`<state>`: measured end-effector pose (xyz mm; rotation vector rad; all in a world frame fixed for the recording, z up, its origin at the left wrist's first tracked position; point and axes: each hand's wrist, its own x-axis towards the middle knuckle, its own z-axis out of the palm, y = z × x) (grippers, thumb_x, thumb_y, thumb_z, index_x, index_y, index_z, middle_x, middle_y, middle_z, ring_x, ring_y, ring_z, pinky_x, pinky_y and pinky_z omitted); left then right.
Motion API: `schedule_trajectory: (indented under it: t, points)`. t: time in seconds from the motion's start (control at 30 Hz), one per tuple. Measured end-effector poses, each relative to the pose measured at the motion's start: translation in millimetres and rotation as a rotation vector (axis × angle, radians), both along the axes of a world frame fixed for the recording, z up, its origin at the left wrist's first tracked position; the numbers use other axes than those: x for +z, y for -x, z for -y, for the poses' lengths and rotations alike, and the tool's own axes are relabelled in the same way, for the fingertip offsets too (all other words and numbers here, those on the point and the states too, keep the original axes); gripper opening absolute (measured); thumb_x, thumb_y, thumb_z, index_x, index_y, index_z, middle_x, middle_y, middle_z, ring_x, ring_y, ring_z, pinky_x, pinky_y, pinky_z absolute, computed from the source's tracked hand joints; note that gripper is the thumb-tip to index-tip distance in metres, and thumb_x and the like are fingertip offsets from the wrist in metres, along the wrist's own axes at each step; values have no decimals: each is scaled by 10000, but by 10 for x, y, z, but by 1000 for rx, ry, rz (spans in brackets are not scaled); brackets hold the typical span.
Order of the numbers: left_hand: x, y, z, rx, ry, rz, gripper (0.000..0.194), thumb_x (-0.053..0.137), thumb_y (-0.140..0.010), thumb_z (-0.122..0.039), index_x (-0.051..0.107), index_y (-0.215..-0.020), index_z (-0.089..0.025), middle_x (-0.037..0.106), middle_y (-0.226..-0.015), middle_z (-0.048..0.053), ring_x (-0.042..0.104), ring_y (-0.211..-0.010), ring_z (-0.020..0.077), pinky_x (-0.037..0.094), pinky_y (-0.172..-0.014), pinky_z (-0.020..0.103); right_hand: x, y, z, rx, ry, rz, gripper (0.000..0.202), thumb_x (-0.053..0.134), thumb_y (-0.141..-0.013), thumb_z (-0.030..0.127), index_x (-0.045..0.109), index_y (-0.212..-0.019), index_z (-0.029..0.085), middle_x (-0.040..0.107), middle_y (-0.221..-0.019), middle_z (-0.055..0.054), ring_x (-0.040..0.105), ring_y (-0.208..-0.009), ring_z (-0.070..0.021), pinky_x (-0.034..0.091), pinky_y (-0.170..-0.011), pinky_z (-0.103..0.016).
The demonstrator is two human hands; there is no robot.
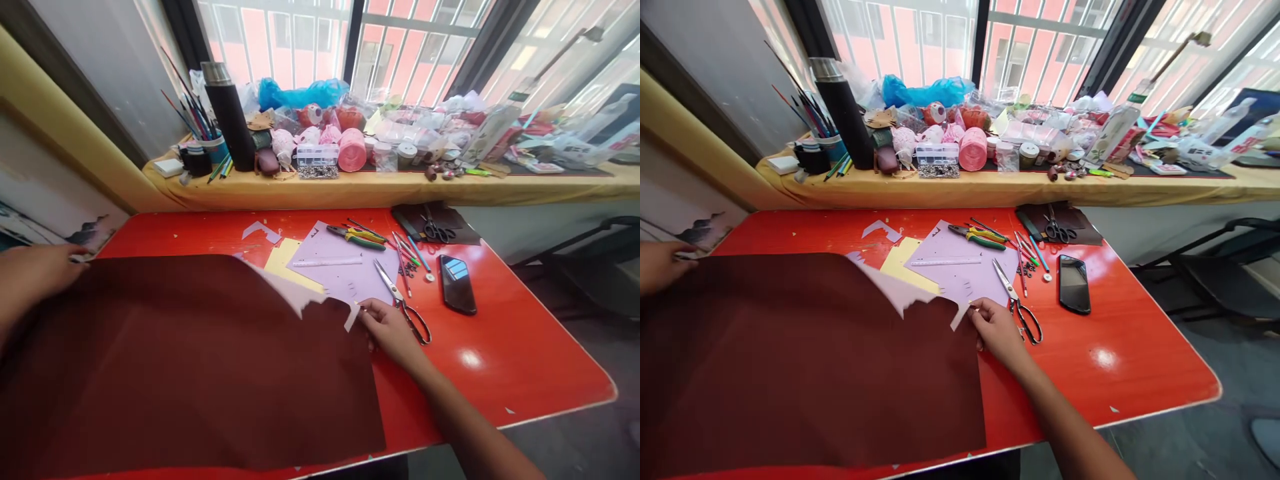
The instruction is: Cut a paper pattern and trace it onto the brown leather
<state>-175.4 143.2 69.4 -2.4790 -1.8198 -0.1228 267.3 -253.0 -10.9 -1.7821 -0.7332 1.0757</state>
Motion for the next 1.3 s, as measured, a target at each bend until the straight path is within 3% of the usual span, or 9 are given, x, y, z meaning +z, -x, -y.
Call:
schedule_trajectory:
  t: [0.1,0.2,0.27,0.47,0.83,0.93,1.03,1.13,1.3]
  points:
    - [-263,-685,164,-94,-50,24,970,146,-920,-830,683,-1369,-159,685,-1455,153,571,-1423,422,436,-1190,653,-20,-4,-2,28,0,43,307,643,-918,540,628,-910,234,534,-560,93,571,-407,-135,380,-446,-242]
    - [-507,-1393,736,-577,61,193,777,338,-999,-738,601,-1492,-198,637,-1564,126,528,-1497,338,378,-1297,548,-51,-1,-34,30,10,54,277,628,-933,517,618,-918,241,521,-573,101,569,-400,-134,413,-458,-245]
    - [-665,-1791,1123,-761,98,243,698,429,-1031,-664,572,-1538,-206,569,-1643,132,492,-1541,329,369,-1313,525,-81,9,-62,18,14,61,268,623,-938,511,623,-937,243,537,-585,94,571,-402,-142,427,-452,-253]
    - [-980,-2472,1530,-826,213,195,594,589,-1044,-449,549,-1585,-207,506,-1690,149,449,-1575,359,404,-1289,550,-109,65,-50,-8,-49,82,248,627,-964,488,660,-949,243,550,-602,70,580,-442,-159,449,-465,-268]
    - [-948,-2621,1423,-684,204,299,417,522,-1032,-282,611,-1434,-214,717,-1354,137,673,-1241,331,543,-1014,452,-184,38,-28,-7,-77,112,272,607,-997,471,709,-1064,228,587,-613,56,606,-446,-162,461,-472,-264]
    - [-888,-2618,1371,-684,255,300,261,497,-1046,-392,701,-1074,-231,746,-1081,102,695,-1000,301,523,-835,404,-197,38,-25,5,-72,119,261,608,-1002,472,703,-1063,237,615,-665,45,618,-456,-161,463,-477,-267]
    - [-796,-2611,1321,-639,347,323,432,520,-1025,-550,547,-724,-242,615,-747,33,568,-703,226,400,-644,357,-164,44,-23,31,-68,137,253,593,-1015,477,684,-960,247,610,-684,34,623,-496,-165,455,-497,-267]
    - [-681,-2585,1281,-577,525,406,517,550,-980,-655,529,-678,-236,541,-647,-4,489,-624,185,329,-589,330,-108,54,-21,30,-56,157,269,593,-1004,492,644,-885,257,591,-658,39,587,-482,-164,427,-491,-273]
    - [-509,-2513,1226,-516,838,483,569,619,-894,-772,701,-801,-217,672,-761,10,574,-686,190,395,-600,303,-69,69,-14,26,-51,143,271,585,-1003,495,620,-864,265,566,-617,52,579,-472,-170,434,-513,-281]
